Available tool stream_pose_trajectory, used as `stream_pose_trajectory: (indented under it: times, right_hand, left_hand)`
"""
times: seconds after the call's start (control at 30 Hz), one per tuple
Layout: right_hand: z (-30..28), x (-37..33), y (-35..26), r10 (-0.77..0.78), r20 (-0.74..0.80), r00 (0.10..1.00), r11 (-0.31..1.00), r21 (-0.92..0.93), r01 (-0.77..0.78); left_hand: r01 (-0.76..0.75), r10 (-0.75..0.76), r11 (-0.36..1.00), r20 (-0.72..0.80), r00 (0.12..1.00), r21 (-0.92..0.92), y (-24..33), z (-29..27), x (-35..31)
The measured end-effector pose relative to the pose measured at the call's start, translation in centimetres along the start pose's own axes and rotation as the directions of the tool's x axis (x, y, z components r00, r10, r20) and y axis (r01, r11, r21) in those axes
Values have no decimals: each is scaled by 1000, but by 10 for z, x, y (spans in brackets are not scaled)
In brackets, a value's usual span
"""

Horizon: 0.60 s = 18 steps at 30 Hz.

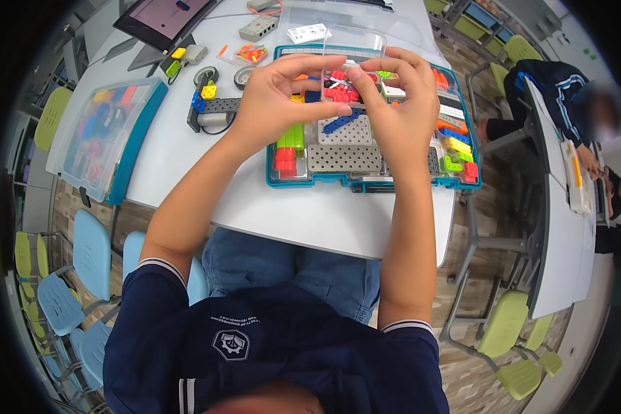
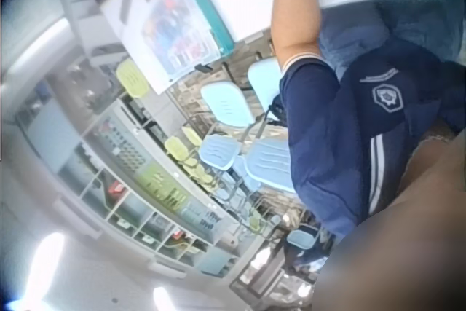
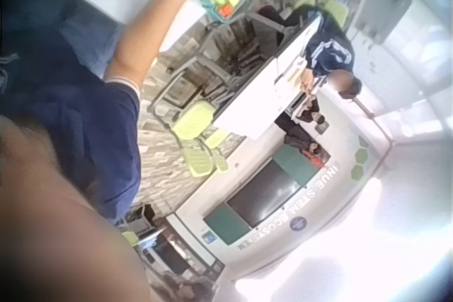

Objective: The person assembles a small mechanical device using colorful plastic parts from a kit. They connect a blue cylindrical piece to an orange disc, insert a metal rod, and add small components while occasionally referencing a tablet on the table.

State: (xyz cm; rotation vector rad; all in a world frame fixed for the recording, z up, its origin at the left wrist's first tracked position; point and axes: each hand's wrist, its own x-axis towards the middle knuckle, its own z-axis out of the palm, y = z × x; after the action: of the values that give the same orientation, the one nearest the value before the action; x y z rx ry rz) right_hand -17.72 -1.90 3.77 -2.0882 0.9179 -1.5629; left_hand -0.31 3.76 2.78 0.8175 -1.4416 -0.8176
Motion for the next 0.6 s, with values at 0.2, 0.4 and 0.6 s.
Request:
stream_pose_trajectory:
  times: [0.2, 0.4, 0.6]
  right_hand:
    - [-2, -1, -6, -49, 17, 999, 992, -114, 50]
    - [-1, -4, -13, -82, -11, 997, 962, -264, 77]
    - [1, -6, -13, -128, -12, 992, 950, -289, 119]
  left_hand:
    - [10, -10, 999, 4, 1000, 37, -3, 3, -2]
    - [-70, 72, 995, -36, 997, 70, -5, 2, -1]
    - [-63, 68, 988, -30, 997, 143, -3, 0, -1]
